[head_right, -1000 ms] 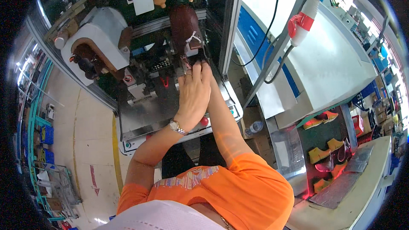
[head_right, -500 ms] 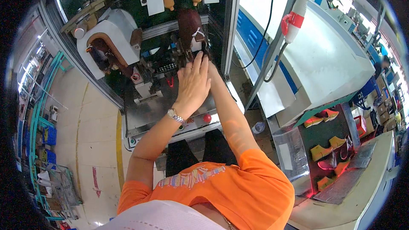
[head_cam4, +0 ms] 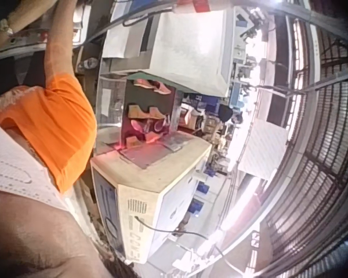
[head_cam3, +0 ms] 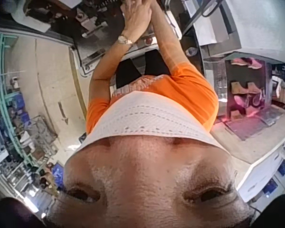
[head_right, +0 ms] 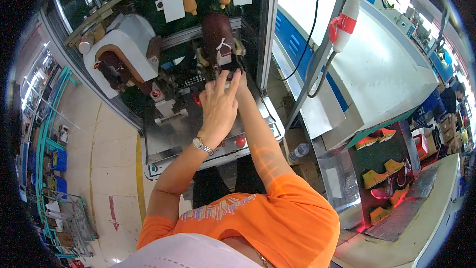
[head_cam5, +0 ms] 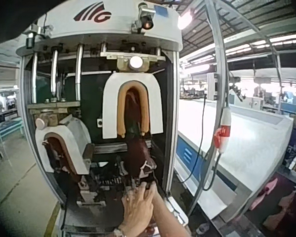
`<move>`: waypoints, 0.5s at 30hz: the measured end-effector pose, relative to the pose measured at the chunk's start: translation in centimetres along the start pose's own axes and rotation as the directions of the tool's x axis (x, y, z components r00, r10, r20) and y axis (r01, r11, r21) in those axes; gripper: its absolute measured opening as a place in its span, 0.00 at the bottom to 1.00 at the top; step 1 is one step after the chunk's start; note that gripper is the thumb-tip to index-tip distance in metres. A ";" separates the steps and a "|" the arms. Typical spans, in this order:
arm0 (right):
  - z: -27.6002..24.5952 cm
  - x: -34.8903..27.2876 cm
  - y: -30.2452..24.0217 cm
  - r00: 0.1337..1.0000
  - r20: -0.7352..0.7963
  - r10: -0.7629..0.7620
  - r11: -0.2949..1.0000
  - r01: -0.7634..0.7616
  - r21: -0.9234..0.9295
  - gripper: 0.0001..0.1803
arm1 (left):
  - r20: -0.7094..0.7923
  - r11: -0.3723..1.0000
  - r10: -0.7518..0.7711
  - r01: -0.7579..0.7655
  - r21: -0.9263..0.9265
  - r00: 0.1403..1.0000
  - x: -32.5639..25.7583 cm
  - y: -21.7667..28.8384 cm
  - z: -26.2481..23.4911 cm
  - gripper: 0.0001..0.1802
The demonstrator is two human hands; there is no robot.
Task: The person repeatedly picks up brown shoes from a nearby table and places them into a machine. They adjust the shoes within the machine's clamps and press a button to operate it. After the cycle, they remove the shoes and place them back on the table, repeating this sequence for multiple pairs.
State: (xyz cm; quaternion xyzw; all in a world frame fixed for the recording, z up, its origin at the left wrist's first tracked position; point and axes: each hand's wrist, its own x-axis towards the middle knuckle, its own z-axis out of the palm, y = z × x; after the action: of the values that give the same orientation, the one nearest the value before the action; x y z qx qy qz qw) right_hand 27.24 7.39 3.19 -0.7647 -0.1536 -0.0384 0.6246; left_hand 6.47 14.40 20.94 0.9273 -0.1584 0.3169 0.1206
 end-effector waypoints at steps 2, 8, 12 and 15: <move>0.4 0.4 -0.2 1.000 0.004 -0.024 0.999 0.024 0.046 0.16 | 0.000 1.000 0.010 -0.010 0.023 1.000 -0.1 -0.1 -0.1 0.35; -0.7 0.8 -1.2 0.999 0.003 -0.048 0.996 0.047 0.073 0.11 | -0.004 1.000 0.027 -0.027 -0.012 1.000 0.3 0.0 0.2 0.34; -5.4 -1.9 0.4 0.937 -0.323 -0.131 0.987 0.155 0.051 0.10 | 0.009 0.925 0.190 -0.176 -0.335 0.982 -0.1 0.9 -1.1 0.33; -8.3 -9.1 5.0 0.765 -0.637 0.097 0.959 -0.243 -0.146 0.19 | 0.098 0.891 0.199 -0.138 -0.432 0.975 -5.9 -0.9 0.3 0.26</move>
State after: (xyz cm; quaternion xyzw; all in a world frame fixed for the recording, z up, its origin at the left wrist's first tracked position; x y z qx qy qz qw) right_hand 21.11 -3.24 -2.01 -0.7836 0.1369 -0.2488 0.5525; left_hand 2.50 16.42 16.91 0.8817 -0.3113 0.2184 0.2792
